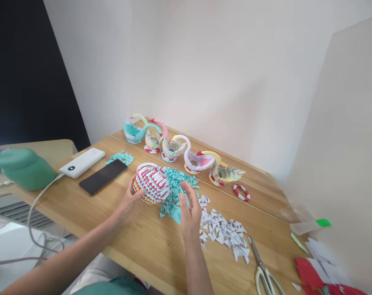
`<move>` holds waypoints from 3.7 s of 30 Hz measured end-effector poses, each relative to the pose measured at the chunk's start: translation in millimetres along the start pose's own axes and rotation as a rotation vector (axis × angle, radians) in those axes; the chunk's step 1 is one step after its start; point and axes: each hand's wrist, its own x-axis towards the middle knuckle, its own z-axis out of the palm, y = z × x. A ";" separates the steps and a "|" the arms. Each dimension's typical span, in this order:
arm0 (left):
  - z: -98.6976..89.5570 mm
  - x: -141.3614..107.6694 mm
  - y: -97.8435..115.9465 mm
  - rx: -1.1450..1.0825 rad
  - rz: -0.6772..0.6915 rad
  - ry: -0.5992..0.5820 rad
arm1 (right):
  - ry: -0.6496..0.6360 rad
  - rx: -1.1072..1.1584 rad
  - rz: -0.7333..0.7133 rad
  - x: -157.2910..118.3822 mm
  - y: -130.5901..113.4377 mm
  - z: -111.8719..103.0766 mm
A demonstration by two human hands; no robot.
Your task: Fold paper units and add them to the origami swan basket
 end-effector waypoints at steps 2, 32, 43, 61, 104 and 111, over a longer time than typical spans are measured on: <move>8.1 1.3 3.0 -0.030 -0.016 -0.031 | -0.088 0.024 0.041 -1.0 6.1 1.0; 37.8 42.5 -4.9 -0.344 -0.191 -0.262 | -0.219 -0.121 -0.152 67.5 -14.4 -23.3; 39.5 41.7 -7.2 -0.285 -0.164 -0.222 | -0.286 -0.148 -0.089 73.1 -11.0 -11.2; 39.0 42.6 -8.8 -0.280 -0.172 -0.189 | -0.318 -0.213 -0.064 74.5 -11.9 -3.1; 26.0 58.7 -8.6 -0.382 -0.190 -0.237 | -0.273 -1.079 -0.078 116.3 81.4 -101.0; 25.7 57.9 -10.3 -0.374 -0.213 -0.242 | -0.321 -1.106 -0.103 120.6 86.9 -93.8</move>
